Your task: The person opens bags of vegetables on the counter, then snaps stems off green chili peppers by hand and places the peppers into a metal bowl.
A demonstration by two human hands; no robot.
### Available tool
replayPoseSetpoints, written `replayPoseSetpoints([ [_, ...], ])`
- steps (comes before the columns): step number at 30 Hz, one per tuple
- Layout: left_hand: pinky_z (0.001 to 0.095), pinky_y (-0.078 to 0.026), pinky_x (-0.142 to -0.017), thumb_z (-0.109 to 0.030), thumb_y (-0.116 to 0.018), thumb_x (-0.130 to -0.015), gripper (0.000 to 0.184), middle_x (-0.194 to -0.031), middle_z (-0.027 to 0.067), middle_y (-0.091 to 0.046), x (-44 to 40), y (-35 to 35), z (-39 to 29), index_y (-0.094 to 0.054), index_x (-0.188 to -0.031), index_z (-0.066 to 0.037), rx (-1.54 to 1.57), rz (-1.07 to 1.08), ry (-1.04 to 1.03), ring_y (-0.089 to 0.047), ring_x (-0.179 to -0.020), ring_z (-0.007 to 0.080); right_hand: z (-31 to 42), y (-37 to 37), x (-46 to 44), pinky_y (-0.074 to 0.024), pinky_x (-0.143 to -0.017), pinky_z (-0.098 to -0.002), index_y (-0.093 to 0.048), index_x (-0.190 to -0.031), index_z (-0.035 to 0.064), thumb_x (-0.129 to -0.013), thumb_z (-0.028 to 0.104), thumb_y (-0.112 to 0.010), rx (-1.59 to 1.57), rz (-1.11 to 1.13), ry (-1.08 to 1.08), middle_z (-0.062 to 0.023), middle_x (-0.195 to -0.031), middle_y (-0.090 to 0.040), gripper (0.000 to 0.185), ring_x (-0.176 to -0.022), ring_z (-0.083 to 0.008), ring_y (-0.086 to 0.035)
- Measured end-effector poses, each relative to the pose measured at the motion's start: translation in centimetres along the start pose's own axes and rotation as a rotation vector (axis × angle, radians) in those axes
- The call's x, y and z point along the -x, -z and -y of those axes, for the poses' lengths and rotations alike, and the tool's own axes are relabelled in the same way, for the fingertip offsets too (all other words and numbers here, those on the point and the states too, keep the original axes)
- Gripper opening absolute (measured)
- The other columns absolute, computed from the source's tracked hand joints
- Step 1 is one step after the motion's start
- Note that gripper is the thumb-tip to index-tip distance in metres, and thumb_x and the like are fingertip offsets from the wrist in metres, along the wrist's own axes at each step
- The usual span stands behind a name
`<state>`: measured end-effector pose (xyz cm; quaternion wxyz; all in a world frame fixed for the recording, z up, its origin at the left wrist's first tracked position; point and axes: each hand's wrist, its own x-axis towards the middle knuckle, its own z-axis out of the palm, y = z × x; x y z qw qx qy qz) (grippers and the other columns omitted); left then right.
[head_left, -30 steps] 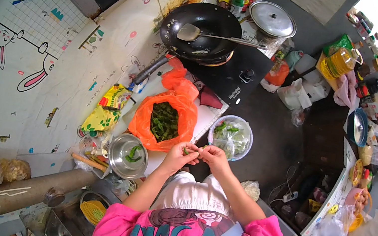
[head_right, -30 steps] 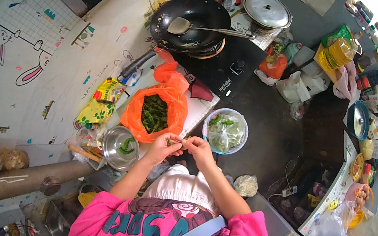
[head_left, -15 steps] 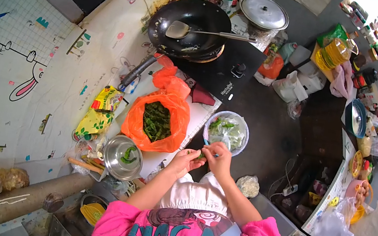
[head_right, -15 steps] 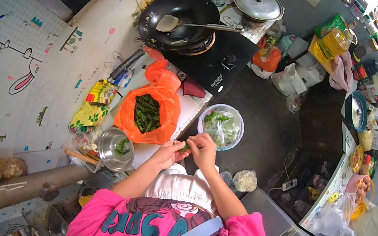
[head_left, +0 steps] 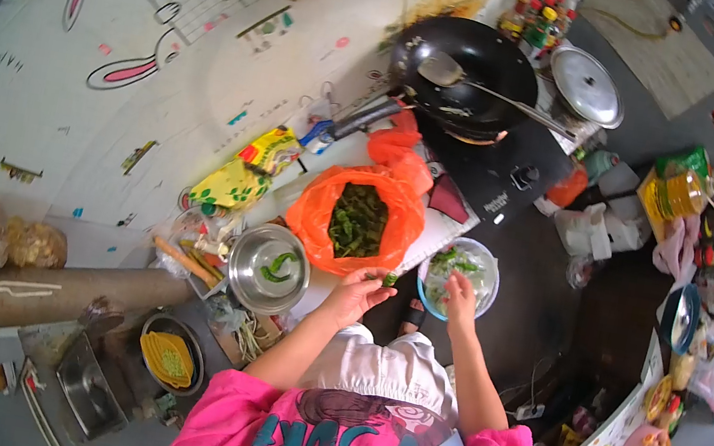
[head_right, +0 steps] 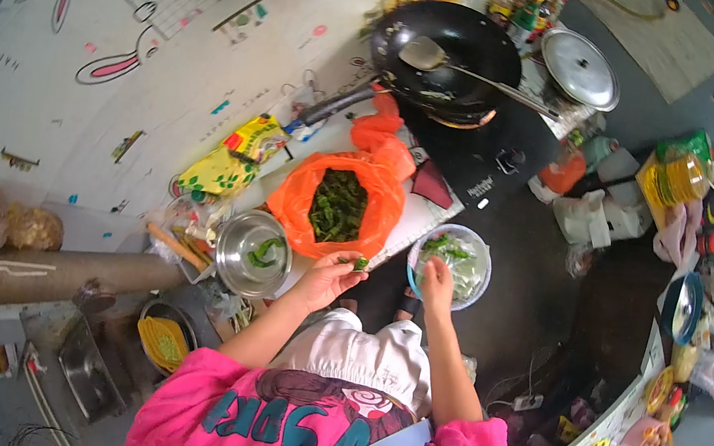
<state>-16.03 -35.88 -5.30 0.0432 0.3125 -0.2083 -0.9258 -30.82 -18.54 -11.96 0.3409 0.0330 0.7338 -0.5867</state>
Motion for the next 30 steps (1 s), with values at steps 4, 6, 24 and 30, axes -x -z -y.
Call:
replayPoseSetpoints([
  [4, 0.0207, -0.048, -0.059, -0.006, -0.055, -0.083, 0.016, -0.086, 0.006, -0.06, 1.6, 5.0, -0.8, -0.054, -0.099, -0.003, -0.35, -0.258, -0.282, -0.059, -0.068, 0.0115, 1.9, -5.3, 2.1, -0.0416, -0.063, -0.023, -0.058, -0.102, 0.0054, -0.086, 0.022, -0.05, 0.12, 0.371, 0.044, -0.0009, -0.091, -0.059, 0.025, -0.079, -0.0093, -0.054],
  [6, 0.0212, -0.046, -0.06, -0.005, -0.052, -0.084, 0.016, -0.088, 0.0056, -0.058, 2.5, 8.2, -1.8, -0.053, -0.1, -0.003, -0.511, -0.354, -0.376, -0.058, -0.072, 0.0115, 1.4, -7.5, 2.4, -0.045, -0.059, -0.025, -0.059, -0.096, -0.0011, -0.085, 0.018, -0.054, 0.259, 0.433, 0.18, -0.006, -0.081, -0.063, 0.023, -0.069, -0.0123, -0.057],
  [24, 0.0389, -0.041, -0.083, -0.005, -0.051, -0.073, 0.018, -0.097, 0.0091, -0.057, -3.5, 6.9, -8.1, -0.06, -0.089, -0.002, -1.906, -0.197, -0.991, -0.05, -0.099, 0.0277, 6.1, -12.5, 3.0, -0.0364, -0.085, -0.042, -0.058, -0.1, 0.0047, -0.072, 0.01, -0.056, 1.054, 0.314, 0.881, -0.0082, -0.119, -0.047, 0.029, -0.111, -0.0277, -0.04],
  [30, 0.0361, -0.041, -0.078, -0.011, -0.051, -0.071, 0.013, -0.091, 0.0064, -0.055, -8.8, 7.7, -8.5, -0.061, -0.078, -0.006, -2.216, -0.066, -0.905, -0.048, -0.097, 0.0227, 5.5, -14.1, 1.0, -0.0368, -0.08, -0.0402, -0.06, -0.093, 0.0055, -0.072, 0.014, -0.051, 1.241, 0.285, 0.974, -0.0061, -0.12, -0.047, 0.025, -0.112, -0.0234, -0.04],
])
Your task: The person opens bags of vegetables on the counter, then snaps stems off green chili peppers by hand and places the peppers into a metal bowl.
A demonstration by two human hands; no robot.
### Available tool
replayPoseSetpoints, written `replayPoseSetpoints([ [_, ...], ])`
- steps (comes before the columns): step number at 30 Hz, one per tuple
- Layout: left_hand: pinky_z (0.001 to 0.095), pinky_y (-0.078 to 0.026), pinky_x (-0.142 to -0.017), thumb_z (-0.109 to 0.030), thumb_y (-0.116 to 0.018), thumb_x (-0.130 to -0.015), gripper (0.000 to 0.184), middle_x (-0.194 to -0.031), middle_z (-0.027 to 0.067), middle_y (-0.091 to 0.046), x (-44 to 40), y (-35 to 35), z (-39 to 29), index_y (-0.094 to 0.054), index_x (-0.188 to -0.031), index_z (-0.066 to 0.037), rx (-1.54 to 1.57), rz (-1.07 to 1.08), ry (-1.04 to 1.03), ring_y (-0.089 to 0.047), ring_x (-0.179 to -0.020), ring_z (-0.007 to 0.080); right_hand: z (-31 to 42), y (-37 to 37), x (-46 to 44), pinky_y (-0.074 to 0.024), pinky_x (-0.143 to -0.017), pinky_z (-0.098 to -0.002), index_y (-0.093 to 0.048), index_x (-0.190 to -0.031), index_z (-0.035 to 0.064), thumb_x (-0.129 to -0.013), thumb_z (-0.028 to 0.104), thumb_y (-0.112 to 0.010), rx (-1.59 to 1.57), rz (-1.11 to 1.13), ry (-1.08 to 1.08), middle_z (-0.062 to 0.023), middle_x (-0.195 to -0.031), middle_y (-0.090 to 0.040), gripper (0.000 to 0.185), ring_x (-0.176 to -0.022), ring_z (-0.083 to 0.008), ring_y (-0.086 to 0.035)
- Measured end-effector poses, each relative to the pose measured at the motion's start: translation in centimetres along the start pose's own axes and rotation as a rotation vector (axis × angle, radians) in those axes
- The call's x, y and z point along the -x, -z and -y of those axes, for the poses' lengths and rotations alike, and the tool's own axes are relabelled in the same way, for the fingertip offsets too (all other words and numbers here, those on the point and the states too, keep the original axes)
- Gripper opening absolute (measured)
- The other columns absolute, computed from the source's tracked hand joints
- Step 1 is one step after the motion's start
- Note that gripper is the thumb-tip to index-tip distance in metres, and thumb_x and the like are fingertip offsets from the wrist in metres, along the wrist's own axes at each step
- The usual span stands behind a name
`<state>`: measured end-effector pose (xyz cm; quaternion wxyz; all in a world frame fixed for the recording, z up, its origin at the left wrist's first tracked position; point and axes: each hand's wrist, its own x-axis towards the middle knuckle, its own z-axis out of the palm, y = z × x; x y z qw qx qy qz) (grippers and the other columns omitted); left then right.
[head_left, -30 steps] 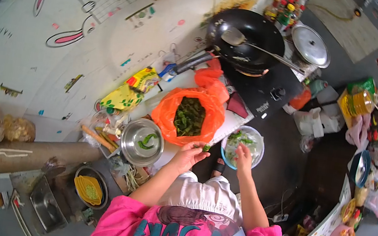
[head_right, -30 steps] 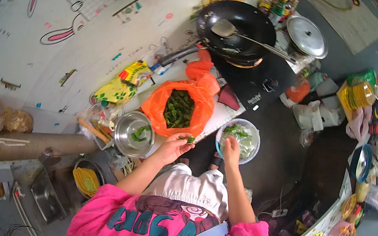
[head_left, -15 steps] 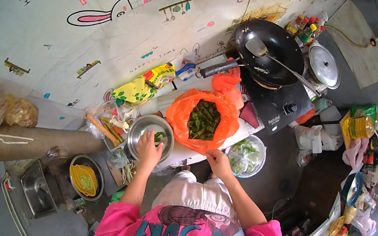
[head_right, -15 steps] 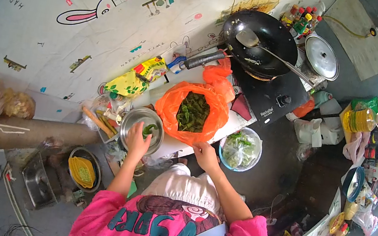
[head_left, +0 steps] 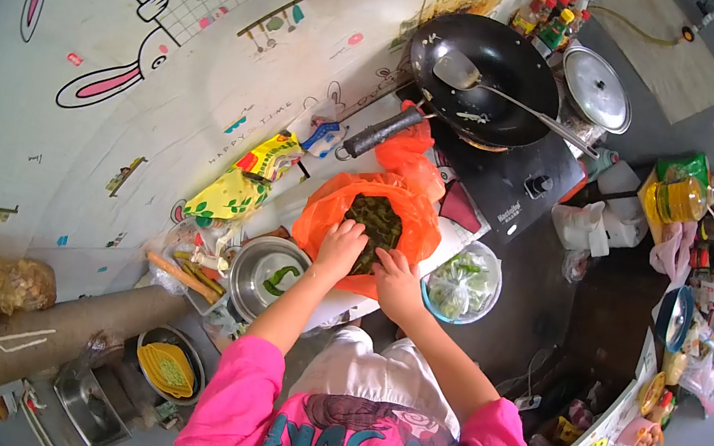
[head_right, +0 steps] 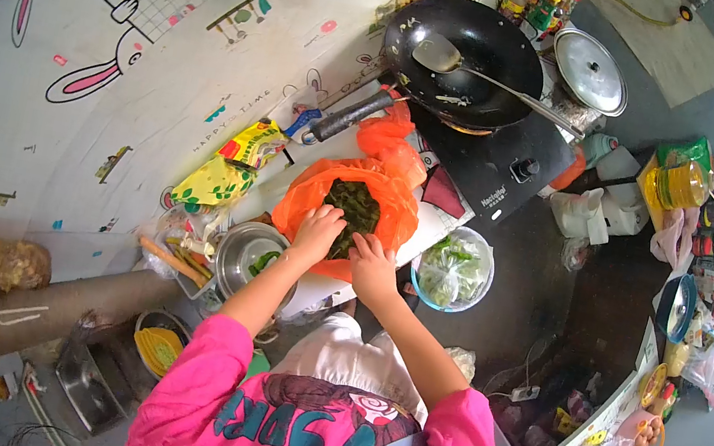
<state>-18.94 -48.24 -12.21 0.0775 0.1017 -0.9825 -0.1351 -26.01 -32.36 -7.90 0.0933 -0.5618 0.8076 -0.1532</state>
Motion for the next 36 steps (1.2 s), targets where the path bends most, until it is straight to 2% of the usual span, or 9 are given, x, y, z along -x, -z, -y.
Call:
replayPoseSetpoints([
  [2, 0.0354, -0.041, -0.073, -0.012, -0.052, -0.069, 0.008, -0.082, 0.0049, -0.053, -0.5, -0.2, 0.5, -0.059, -0.068, -0.008, -0.067, 0.002, -0.042, -0.049, -0.088, 0.0211, 0.0, -0.9, -0.7, -0.0368, -0.078, -0.0397, -0.059, -0.094, 0.0057, -0.072, 0.015, -0.051, 0.106, -0.025, 0.011, -0.0057, -0.118, -0.048, 0.025, -0.111, -0.023, -0.04],
  [5, 0.0362, -0.041, -0.072, -0.013, -0.052, -0.07, 0.009, -0.082, 0.0047, -0.052, -0.5, 0.6, 1.3, -0.059, -0.07, -0.008, -0.028, 0.0, -0.023, -0.048, -0.087, 0.0215, 0.2, -2.2, -2.1, -0.0364, -0.078, -0.0401, -0.059, -0.099, 0.0071, -0.073, 0.016, -0.051, 0.156, 0.067, -0.013, -0.0035, -0.117, -0.049, 0.029, -0.109, -0.0217, -0.041],
  [10, 0.0336, -0.044, -0.074, -0.005, -0.061, -0.072, 0.02, -0.093, 0.0048, -0.062, 0.4, 2.2, 2.3, -0.061, -0.091, -0.007, 0.344, -0.214, 0.263, -0.055, -0.086, 0.0213, 0.2, -3.5, -3.6, -0.0366, -0.078, -0.0387, -0.06, -0.094, 0.0114, -0.075, 0.018, -0.05, 0.068, 0.106, -0.023, -0.0015, -0.101, -0.053, 0.023, -0.096, -0.0192, -0.045],
  [14, 0.0233, -0.046, -0.07, -0.01, -0.051, -0.087, 0.023, -0.103, 0.006, -0.061, 1.9, 2.6, 1.8, -0.053, -0.108, -0.002, 1.421, -0.243, 0.665, -0.057, -0.086, 0.0096, -0.4, -4.7, -3.5, -0.0374, -0.077, -0.0382, -0.061, -0.091, 0.0151, -0.075, 0.017, -0.049, 0.083, 0.168, 0.064, -0.0007, -0.096, -0.053, 0.02, -0.093, -0.0191, -0.047],
  [19, 0.0271, -0.047, -0.078, -0.01, -0.046, -0.089, 0.024, -0.107, 0.01, -0.058, 2.9, 7.9, -0.8, -0.05, -0.112, -0.003, 1.912, -0.298, 0.778, -0.058, -0.091, 0.0153, -0.9, -3.5, -4.1, -0.0383, -0.077, -0.0353, -0.061, -0.093, 0.0145, -0.073, 0.015, -0.052, 0.003, 0.216, 0.057, -0.0025, -0.091, -0.055, 0.022, -0.094, -0.0201, -0.047],
  [23, 0.03, -0.048, -0.079, -0.008, -0.047, -0.088, 0.021, -0.107, 0.0122, -0.057, 3.7, 10.2, -2.4, -0.05, -0.109, -0.003, 2.014, -0.388, 0.731, -0.058, -0.091, 0.0185, -0.7, -0.1, -3.5, -0.0421, -0.077, -0.0337, -0.059, -0.098, 0.0098, -0.077, 0.006, -0.054, -0.48, -0.071, -0.104, -0.0041, -0.091, -0.059, 0.022, -0.087, -0.0196, -0.053],
  [26, 0.0312, -0.049, -0.079, -0.008, -0.05, -0.087, 0.016, -0.106, 0.0136, -0.058, 3.9, 11.5, -3.3, -0.052, -0.102, -0.004, 2.036, -0.448, 0.673, -0.058, -0.09, 0.0194, -0.4, 3.0, -2.1, -0.0439, -0.077, -0.0283, -0.056, -0.104, 0.007, -0.085, 0.007, -0.051, -1.236, -0.01, -0.416, -0.0054, -0.096, -0.059, 0.02, -0.085, -0.0153, -0.055],
  [30, 0.0318, -0.05, -0.079, 0.0, -0.052, -0.082, 0.013, -0.102, 0.0135, -0.057, 3.7, 12.2, -5.0, -0.052, -0.093, -0.005, 2.067, -0.551, 0.654, -0.058, -0.091, 0.0197, -0.5, 7.3, 0.0, -0.0438, -0.077, -0.0228, -0.051, -0.111, 0.0022, -0.088, 0.008, -0.048, -1.988, 0.061, -0.497, -0.006, -0.1, -0.059, 0.024, -0.085, -0.0108, -0.054],
  [36, 0.0325, -0.048, -0.084, 0.007, -0.052, -0.076, 0.018, -0.104, 0.0127, -0.053, 2.9, 12.5, -9.8, -0.047, -0.089, -0.004, 2.124, -0.368, 0.623, -0.056, -0.095, 0.0212, -0.3, 10.3, 2.7, -0.0438, -0.074, -0.0208, -0.053, -0.111, 0.0009, -0.087, 0.007, -0.05, -2.133, -0.028, -0.426, -0.0024, -0.096, -0.059, 0.025, -0.081, -0.0082, -0.053],
])
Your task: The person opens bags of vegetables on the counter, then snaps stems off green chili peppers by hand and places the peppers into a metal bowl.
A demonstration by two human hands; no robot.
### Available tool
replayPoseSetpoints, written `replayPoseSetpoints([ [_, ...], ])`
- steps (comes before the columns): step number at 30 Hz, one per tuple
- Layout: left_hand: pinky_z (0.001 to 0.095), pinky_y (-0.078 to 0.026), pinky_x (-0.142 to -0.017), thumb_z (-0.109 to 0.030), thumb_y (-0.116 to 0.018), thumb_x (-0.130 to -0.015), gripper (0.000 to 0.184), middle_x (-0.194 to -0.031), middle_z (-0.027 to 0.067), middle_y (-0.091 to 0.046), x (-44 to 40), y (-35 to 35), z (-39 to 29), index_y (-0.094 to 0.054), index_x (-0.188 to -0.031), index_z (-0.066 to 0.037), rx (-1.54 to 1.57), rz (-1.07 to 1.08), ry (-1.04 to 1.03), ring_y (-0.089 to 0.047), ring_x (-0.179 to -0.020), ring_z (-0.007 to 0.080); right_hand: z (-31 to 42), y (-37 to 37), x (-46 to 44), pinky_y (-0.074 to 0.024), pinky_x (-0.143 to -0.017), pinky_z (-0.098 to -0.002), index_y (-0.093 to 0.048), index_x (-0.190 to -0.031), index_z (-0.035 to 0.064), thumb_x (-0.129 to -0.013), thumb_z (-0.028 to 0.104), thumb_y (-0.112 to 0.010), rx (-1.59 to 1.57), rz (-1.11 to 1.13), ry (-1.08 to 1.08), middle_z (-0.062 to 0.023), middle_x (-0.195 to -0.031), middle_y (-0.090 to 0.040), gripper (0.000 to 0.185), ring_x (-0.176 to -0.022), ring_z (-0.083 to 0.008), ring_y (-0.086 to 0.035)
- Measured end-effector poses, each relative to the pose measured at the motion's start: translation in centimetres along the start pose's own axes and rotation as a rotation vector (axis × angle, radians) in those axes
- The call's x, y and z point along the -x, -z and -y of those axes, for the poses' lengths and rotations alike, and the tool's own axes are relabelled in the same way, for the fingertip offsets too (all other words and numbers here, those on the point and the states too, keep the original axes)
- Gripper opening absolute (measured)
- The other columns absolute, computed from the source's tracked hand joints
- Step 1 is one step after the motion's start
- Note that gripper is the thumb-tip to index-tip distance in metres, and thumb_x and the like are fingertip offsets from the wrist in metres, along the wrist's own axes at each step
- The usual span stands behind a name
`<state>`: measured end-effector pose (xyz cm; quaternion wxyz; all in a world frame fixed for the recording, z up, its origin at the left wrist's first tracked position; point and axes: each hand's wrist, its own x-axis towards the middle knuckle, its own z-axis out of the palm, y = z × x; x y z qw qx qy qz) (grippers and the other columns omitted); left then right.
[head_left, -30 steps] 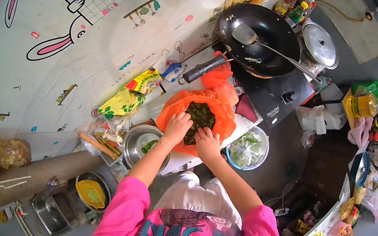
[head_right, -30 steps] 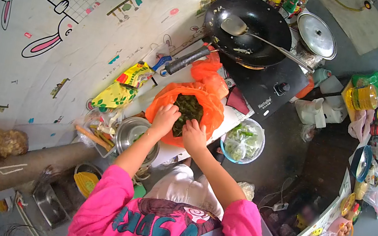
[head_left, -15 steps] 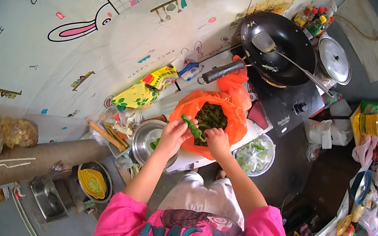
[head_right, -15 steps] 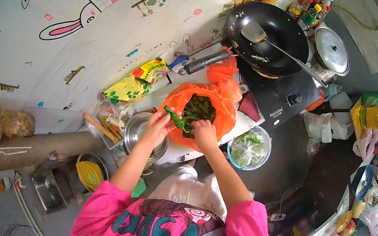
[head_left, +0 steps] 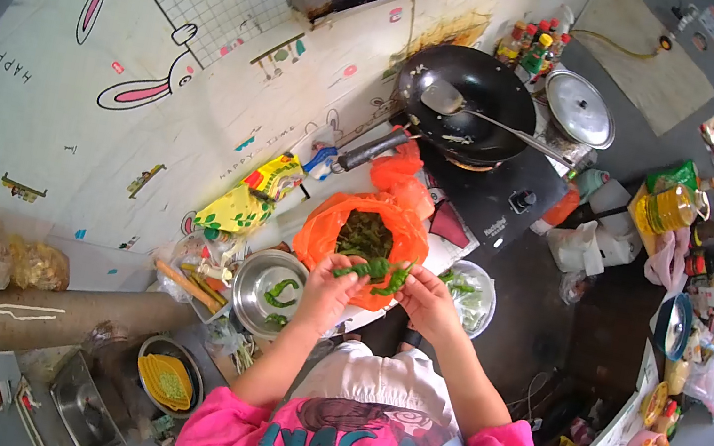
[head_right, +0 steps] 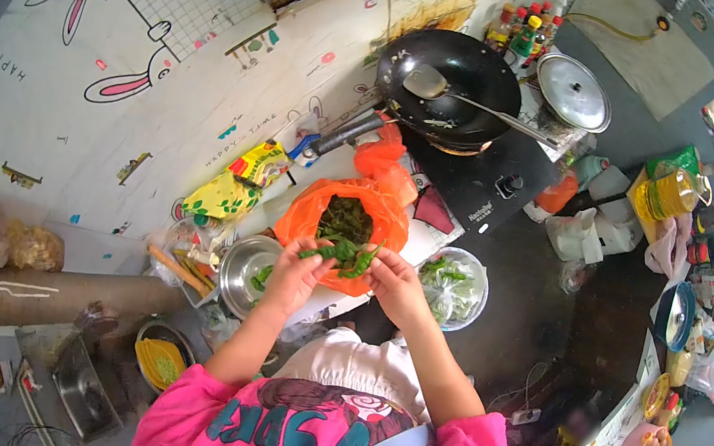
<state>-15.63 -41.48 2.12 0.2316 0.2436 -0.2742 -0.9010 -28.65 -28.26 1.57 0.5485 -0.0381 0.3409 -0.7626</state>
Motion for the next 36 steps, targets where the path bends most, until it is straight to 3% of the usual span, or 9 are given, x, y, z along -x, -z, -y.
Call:
replayPoseSetpoints([
  [3, 0.0302, -0.047, -0.084, 0.009, -0.047, -0.078, 0.021, -0.104, 0.011, -0.052, 0.4, -0.9, 1.7, -0.045, -0.095, -0.003, -0.385, 0.135, -0.072, -0.054, -0.095, 0.017, 0.0, 0.1, 0.9, -0.0443, -0.072, -0.0204, -0.052, -0.112, -0.0006, -0.087, 0.008, -0.051, 0.084, -0.03, 0.046, -0.0023, -0.095, -0.06, 0.026, -0.08, -0.0081, -0.055],
  [4, 0.0294, -0.045, -0.085, 0.01, -0.044, -0.079, 0.03, -0.107, 0.011, -0.051, 0.6, -0.9, 1.9, -0.041, -0.107, -0.001, -0.627, 0.201, -0.096, -0.053, -0.097, 0.0159, 0.3, -0.1, 1.3, -0.0446, -0.072, -0.0208, -0.052, -0.112, -0.0008, -0.087, 0.008, -0.051, 0.162, -0.048, 0.052, -0.0027, -0.095, -0.06, 0.027, -0.08, -0.0083, -0.055],
  [7, 0.0294, -0.043, -0.086, 0.009, -0.044, -0.08, 0.042, -0.109, 0.0107, -0.048, 1.1, -1.7, 2.7, -0.032, -0.119, 0.0, -0.775, 0.29, -0.093, -0.052, -0.098, 0.0161, 0.9, -0.8, 2.4, -0.0457, -0.071, -0.0222, -0.054, -0.11, -0.0024, -0.085, 0.008, -0.053, 0.365, -0.036, 0.088, -0.0041, -0.092, -0.061, 0.027, -0.078, -0.0091, -0.057],
  [11, 0.0234, -0.044, -0.078, 0.003, -0.05, -0.081, 0.037, -0.101, 0.0068, -0.048, 1.6, -2.7, 2.6, -0.035, -0.116, 0.0, -0.588, 0.305, -0.069, -0.051, -0.088, 0.0111, 0.4, -0.9, 2.7, -0.0453, -0.067, -0.0217, -0.057, -0.104, -0.0033, -0.083, 0.007, -0.056, 0.502, -0.07, 0.18, -0.0038, -0.087, -0.061, 0.023, -0.074, -0.0083, -0.055],
  [15, 0.0226, -0.045, -0.071, -0.004, -0.058, -0.081, 0.027, -0.089, 0.0032, -0.053, 1.8, -2.8, 2.4, -0.043, -0.103, 0.0, -0.785, 0.243, -0.066, -0.053, -0.08, 0.0087, 0.4, -1.2, 3.1, -0.0447, -0.065, -0.0215, -0.058, -0.102, -0.0024, -0.082, 0.008, -0.059, 0.493, -0.096, 0.175, -0.003, -0.082, -0.061, 0.023, -0.072, -0.0076, -0.055],
  [25, 0.0181, -0.041, -0.052, -0.014, -0.055, -0.085, 0.021, -0.082, 0.0072, -0.061, 2.4, -3.8, 2.9, -0.05, -0.102, -0.003, -0.526, 0.177, 0.151, -0.053, -0.063, 0.0075, 0.4, 0.1, 3.6, -0.0434, -0.062, -0.0219, -0.061, -0.083, -0.0026, -0.081, 0.009, -0.06, 0.436, -0.122, 0.173, -0.0038, -0.075, -0.061, 0.012, -0.066, -0.0087, -0.054],
  [30, 0.0176, -0.037, -0.046, -0.018, -0.054, -0.085, 0.017, -0.075, 0.0045, -0.06, 2.0, -4.2, 4.8, -0.054, -0.096, -0.004, -0.525, 0.148, 0.314, -0.052, -0.058, 0.0063, -0.7, 2.0, 4.5, -0.0432, -0.056, -0.0227, -0.055, -0.072, -0.0042, -0.08, 0.005, -0.061, 0.389, -0.199, 0.273, -0.004, -0.074, -0.051, 0.013, -0.062, -0.0106, -0.054],
  [33, 0.018, -0.036, -0.043, -0.018, -0.054, -0.085, 0.015, -0.071, 0.0026, -0.058, 1.9, -4.5, 7.0, -0.055, -0.093, -0.005, -0.541, 0.074, 0.398, -0.05, -0.056, 0.0061, -0.2, 3.1, 5.8, -0.043, -0.054, -0.0219, -0.052, -0.066, -0.003, -0.079, 0.005, -0.061, 0.524, -0.28, 0.343, -0.0041, -0.072, -0.05, 0.018, -0.062, -0.0103, -0.055],
  [36, 0.0184, -0.035, -0.042, -0.017, -0.053, -0.085, 0.011, -0.069, 0.0015, -0.057, 1.7, -5.4, 9.1, -0.056, -0.087, -0.007, -0.49, 0.027, 0.47, -0.049, -0.054, 0.0063, 1.3, 4.2, 7.2, -0.0435, -0.057, -0.0285, -0.052, -0.066, 0.0002, -0.072, 0.003, -0.064, 1.092, -0.36, 0.603, -0.0072, -0.071, -0.051, 0.014, -0.062, -0.0196, -0.054],
])
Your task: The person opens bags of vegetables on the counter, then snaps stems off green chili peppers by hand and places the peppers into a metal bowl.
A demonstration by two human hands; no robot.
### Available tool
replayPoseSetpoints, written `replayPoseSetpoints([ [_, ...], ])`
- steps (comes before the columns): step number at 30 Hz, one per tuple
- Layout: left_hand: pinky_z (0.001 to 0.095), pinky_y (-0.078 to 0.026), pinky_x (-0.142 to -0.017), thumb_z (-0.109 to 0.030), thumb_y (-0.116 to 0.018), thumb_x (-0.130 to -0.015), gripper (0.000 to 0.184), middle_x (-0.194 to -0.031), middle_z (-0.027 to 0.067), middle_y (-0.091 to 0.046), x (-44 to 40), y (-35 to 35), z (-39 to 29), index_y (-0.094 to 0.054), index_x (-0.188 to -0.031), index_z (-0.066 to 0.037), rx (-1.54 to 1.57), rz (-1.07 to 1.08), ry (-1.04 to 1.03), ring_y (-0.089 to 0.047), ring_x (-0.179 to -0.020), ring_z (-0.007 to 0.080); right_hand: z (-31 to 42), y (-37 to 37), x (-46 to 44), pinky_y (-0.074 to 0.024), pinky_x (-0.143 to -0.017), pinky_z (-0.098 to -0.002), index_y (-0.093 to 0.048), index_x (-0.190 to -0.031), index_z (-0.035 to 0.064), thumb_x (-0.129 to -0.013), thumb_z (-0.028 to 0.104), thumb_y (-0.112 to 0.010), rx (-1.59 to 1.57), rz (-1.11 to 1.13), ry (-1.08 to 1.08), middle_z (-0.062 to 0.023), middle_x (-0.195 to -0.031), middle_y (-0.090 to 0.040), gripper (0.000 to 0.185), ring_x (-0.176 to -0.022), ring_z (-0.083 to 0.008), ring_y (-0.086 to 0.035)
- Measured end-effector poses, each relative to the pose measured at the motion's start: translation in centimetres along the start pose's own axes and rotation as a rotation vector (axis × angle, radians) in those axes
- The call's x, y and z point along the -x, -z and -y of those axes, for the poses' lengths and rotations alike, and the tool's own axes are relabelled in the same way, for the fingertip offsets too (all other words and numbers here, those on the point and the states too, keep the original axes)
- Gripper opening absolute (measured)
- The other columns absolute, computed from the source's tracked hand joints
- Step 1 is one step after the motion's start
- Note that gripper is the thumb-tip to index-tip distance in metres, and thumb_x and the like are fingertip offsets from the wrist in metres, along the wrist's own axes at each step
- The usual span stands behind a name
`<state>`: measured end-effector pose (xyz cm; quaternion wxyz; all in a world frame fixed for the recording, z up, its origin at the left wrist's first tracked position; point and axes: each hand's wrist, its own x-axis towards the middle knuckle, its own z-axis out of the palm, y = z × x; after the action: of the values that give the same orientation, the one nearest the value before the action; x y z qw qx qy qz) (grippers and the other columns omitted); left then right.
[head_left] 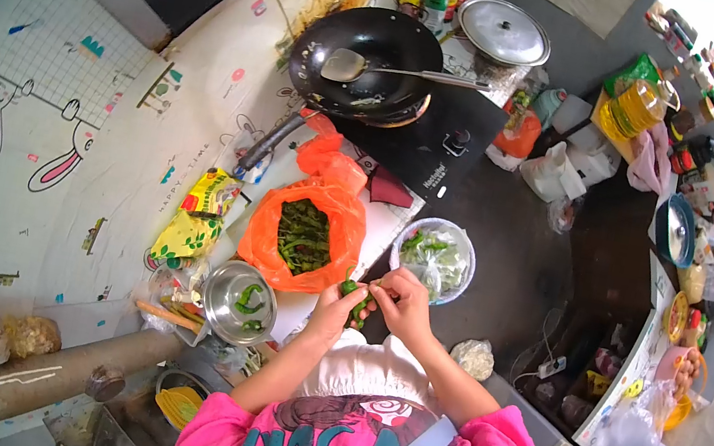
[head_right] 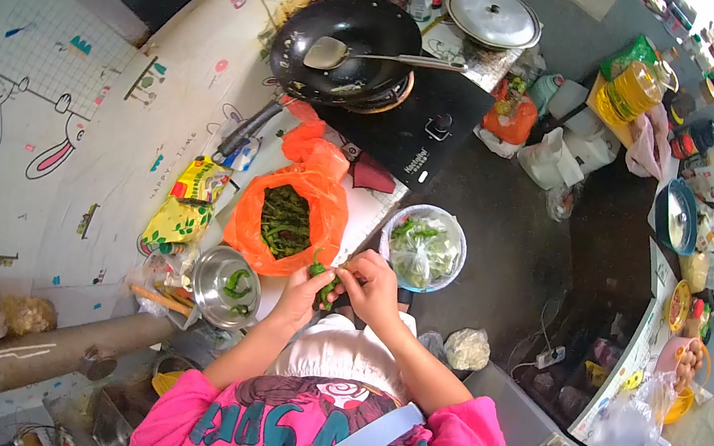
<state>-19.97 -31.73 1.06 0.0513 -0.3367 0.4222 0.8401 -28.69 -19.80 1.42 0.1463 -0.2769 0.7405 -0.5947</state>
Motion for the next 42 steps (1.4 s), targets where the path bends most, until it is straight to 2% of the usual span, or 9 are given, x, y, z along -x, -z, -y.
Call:
replayPoseSetpoints([
  [6, 0.0176, -0.034, -0.043, -0.021, -0.053, -0.086, 0.012, -0.072, 0.0032, -0.057, -1.4, -1.5, 1.1, -0.053, -0.088, -0.009, -0.007, 0.044, 0.152, -0.051, -0.056, 0.0082, -0.7, 2.5, 0.3, -0.0439, -0.059, -0.0326, -0.061, -0.075, 0.0033, -0.068, 0.002, -0.065, 0.248, -0.065, 0.315, -0.009, -0.071, -0.055, 0.009, -0.066, -0.0255, -0.054],
  [15, 0.0234, -0.042, -0.053, -0.015, -0.05, -0.087, 0.016, -0.091, 0.0113, -0.061, -1.8, -1.2, 1.4, -0.048, -0.1, -0.006, 0.032, 0.087, 0.114, -0.056, -0.067, 0.013, -8.0, 6.6, -0.1, -0.048, -0.058, -0.0291, -0.06, -0.094, 0.001, -0.076, 0.005, -0.059, 0.203, -0.218, -0.269, -0.0133, -0.071, -0.061, 0.019, -0.062, -0.0233, -0.061],
  [16, 0.0238, -0.042, -0.054, -0.014, -0.05, -0.087, 0.018, -0.094, 0.012, -0.06, -1.8, -0.9, 1.6, -0.048, -0.102, -0.006, 0.053, 0.111, 0.101, -0.056, -0.069, 0.0134, -8.8, 7.1, -0.3, -0.0483, -0.069, -0.0322, -0.058, -0.099, 0.0007, -0.075, 0.008, -0.061, 0.216, -0.13, -0.376, -0.0157, -0.087, -0.06, 0.025, -0.077, -0.028, -0.061],
  [19, 0.0228, -0.043, -0.057, -0.011, -0.047, -0.088, 0.019, -0.098, 0.0128, -0.059, -1.6, -0.7, 1.8, -0.046, -0.106, -0.005, 0.026, 0.158, 0.054, -0.056, -0.072, 0.0129, -12.3, 6.4, 0.2, -0.0439, -0.083, -0.036, -0.057, -0.102, 0.0007, -0.074, 0.009, -0.062, 0.623, -0.336, -0.111, -0.0188, -0.105, -0.054, 0.03, -0.095, -0.0333, -0.054],
  [20, 0.0221, -0.043, -0.058, -0.009, -0.047, -0.088, 0.02, -0.098, 0.0124, -0.059, -1.6, -0.6, 1.9, -0.046, -0.107, -0.005, -0.034, 0.183, 0.017, -0.055, -0.072, 0.0125, -12.9, 6.5, 0.5, -0.0384, -0.091, -0.0376, -0.056, -0.104, 0.0005, -0.073, 0.01, -0.064, 0.524, -0.239, -0.22, -0.0194, -0.115, -0.047, 0.034, -0.107, -0.0355, -0.046],
  [23, 0.0197, -0.042, -0.058, -0.008, -0.046, -0.088, 0.021, -0.098, 0.0105, -0.059, -1.0, -0.4, 1.8, -0.045, -0.109, -0.003, -0.163, 0.22, -0.049, -0.054, -0.071, 0.0101, -10.1, 5.9, 0.3, -0.0389, -0.09, -0.0373, -0.056, -0.103, 0.0004, -0.074, 0.011, -0.063, 0.38, -0.05, -0.177, -0.0187, -0.112, -0.049, 0.031, -0.104, -0.0351, -0.048],
  [30, 0.021, -0.045, -0.062, -0.007, -0.051, -0.086, 0.021, -0.084, 0.001, -0.055, -0.5, 0.0, 1.3, -0.049, -0.106, -0.001, -0.452, 0.231, -0.167, -0.052, -0.071, 0.0063, -1.2, 1.8, -0.4, -0.0477, -0.067, -0.0225, -0.062, -0.098, -0.0001, -0.082, 0.01, -0.057, -0.367, 0.307, -0.241, -0.0067, -0.11, -0.049, 0.019, -0.085, -0.0114, -0.055],
  [33, 0.0211, -0.045, -0.062, -0.008, -0.053, -0.086, 0.024, -0.084, 0.0001, -0.054, 0.7, -0.2, 0.1, -0.048, -0.108, -0.001, -0.578, 0.154, -0.222, -0.052, -0.071, 0.0061, -1.2, 0.5, -0.2, -0.0425, -0.074, -0.0226, -0.064, -0.095, 0.0013, -0.082, 0.009, -0.057, -0.359, 0.287, -0.22, -0.0052, -0.102, -0.054, 0.016, -0.09, -0.0124, -0.05],
  [42, 0.0177, -0.038, -0.053, -0.016, -0.043, -0.091, 0.021, -0.081, -0.0015, -0.051, 1.2, 1.5, 0.1, -0.047, -0.105, -0.002, -0.551, 0.208, -0.158, -0.046, -0.063, 0.0036, -0.8, -1.7, 1.1, -0.0424, -0.055, -0.0192, -0.061, -0.071, -0.0017, -0.081, 0.014, -0.062, -0.54, 0.153, -0.464, -0.0023, -0.085, -0.049, 0.018, -0.067, -0.0075, -0.05],
])
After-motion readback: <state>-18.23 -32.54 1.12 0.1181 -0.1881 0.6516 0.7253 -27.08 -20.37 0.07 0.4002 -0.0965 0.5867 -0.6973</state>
